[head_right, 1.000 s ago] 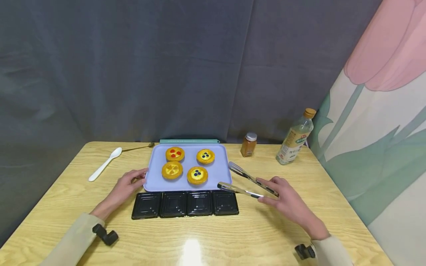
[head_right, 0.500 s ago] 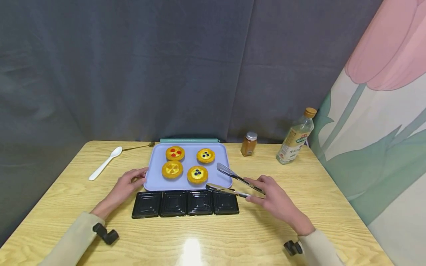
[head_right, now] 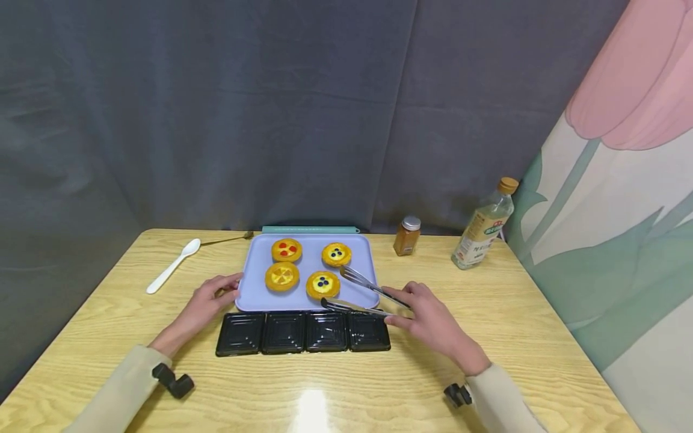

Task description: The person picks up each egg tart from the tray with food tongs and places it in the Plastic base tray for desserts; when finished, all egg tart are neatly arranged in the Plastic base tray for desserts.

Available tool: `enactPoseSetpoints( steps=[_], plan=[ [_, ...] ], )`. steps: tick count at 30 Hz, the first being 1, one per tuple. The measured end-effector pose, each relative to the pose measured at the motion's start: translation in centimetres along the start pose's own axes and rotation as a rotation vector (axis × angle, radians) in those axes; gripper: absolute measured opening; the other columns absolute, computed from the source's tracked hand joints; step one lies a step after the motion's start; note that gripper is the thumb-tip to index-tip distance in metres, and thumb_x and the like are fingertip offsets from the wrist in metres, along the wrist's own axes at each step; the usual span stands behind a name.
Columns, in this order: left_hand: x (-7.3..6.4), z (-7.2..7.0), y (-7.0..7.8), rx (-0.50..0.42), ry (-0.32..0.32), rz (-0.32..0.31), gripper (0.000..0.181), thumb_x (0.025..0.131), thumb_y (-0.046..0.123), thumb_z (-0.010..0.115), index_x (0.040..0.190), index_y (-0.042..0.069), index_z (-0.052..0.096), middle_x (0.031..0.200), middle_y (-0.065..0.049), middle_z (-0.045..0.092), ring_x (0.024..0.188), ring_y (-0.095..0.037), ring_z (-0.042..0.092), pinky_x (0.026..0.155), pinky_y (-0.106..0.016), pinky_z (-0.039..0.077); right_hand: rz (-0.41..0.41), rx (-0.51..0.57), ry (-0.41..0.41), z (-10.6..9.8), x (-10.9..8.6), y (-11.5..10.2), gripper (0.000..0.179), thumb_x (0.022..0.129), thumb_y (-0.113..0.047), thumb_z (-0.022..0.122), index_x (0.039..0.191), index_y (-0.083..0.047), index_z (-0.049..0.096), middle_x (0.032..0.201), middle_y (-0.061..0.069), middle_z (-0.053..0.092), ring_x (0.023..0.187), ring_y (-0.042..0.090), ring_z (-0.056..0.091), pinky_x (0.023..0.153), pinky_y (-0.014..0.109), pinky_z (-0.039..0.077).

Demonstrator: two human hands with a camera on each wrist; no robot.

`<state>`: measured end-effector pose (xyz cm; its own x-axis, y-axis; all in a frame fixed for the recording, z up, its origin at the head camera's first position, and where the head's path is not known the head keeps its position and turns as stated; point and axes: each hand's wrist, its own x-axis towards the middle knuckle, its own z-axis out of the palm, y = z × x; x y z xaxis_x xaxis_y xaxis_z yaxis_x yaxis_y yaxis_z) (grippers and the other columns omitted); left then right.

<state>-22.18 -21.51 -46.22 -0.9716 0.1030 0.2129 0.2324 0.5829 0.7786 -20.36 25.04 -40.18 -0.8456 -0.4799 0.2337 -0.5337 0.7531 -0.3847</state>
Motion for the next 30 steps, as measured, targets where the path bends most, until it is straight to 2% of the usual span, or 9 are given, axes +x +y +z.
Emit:
enactPoseSetpoints(
  steps=[4, 12, 18, 30],
  plan=[
    [0.0, 0.0, 0.1, 0.000, -0.001, -0.008, 0.044, 0.100, 0.010, 0.064, 0.141, -0.004, 0.056, 0.109, -0.011, 0.065, 0.109, -0.034, 0.056, 0.097, -0.056, 0.026, -0.009, -0.010, -0.003, 0.3, 0.6, -0.3, 0.059, 0.087, -0.028, 0.082, 0.141, -0.014, 0.062, 0.095, 0.003, 0.055, 0.085, 0.018, 0.045, 0.070, 0.032, 0.038],
    [-0.1, 0.0, 0.2, -0.004, -0.003, -0.007, 0.044, 0.100, 0.009, 0.063, 0.141, -0.005, 0.056, 0.110, -0.011, 0.065, 0.109, -0.032, 0.056, 0.097, -0.055, 0.033, -0.006, -0.030, -0.004, 0.7, 1.2, -0.8, 0.058, 0.086, -0.030, 0.082, 0.139, -0.014, 0.064, 0.097, 0.004, 0.055, 0.087, 0.018, 0.045, 0.070, 0.032, 0.038],
    [-0.1, 0.0, 0.1, -0.002, 0.002, 0.005, 0.043, 0.099, 0.006, 0.063, 0.141, -0.005, 0.056, 0.109, -0.010, 0.065, 0.105, -0.029, 0.059, 0.092, -0.049, 0.044, -0.012, -0.047, -0.002, 1.0, 1.5, -1.0, 0.056, 0.087, -0.029, 0.081, 0.138, -0.013, 0.065, 0.095, 0.004, 0.054, 0.083, 0.016, 0.042, 0.067, 0.031, 0.035],
    [-0.1, 0.0, 0.1, -0.006, 0.003, -0.002, 0.043, 0.100, 0.008, 0.063, 0.141, -0.004, 0.056, 0.109, -0.010, 0.065, 0.106, -0.029, 0.057, 0.094, -0.050, 0.042, -0.036, -0.041, 0.043, 1.2, 1.4, -1.2, 0.050, 0.087, -0.027, 0.081, 0.134, -0.012, 0.069, 0.093, 0.003, 0.054, 0.079, 0.013, 0.042, 0.062, 0.027, 0.036]
  ],
)
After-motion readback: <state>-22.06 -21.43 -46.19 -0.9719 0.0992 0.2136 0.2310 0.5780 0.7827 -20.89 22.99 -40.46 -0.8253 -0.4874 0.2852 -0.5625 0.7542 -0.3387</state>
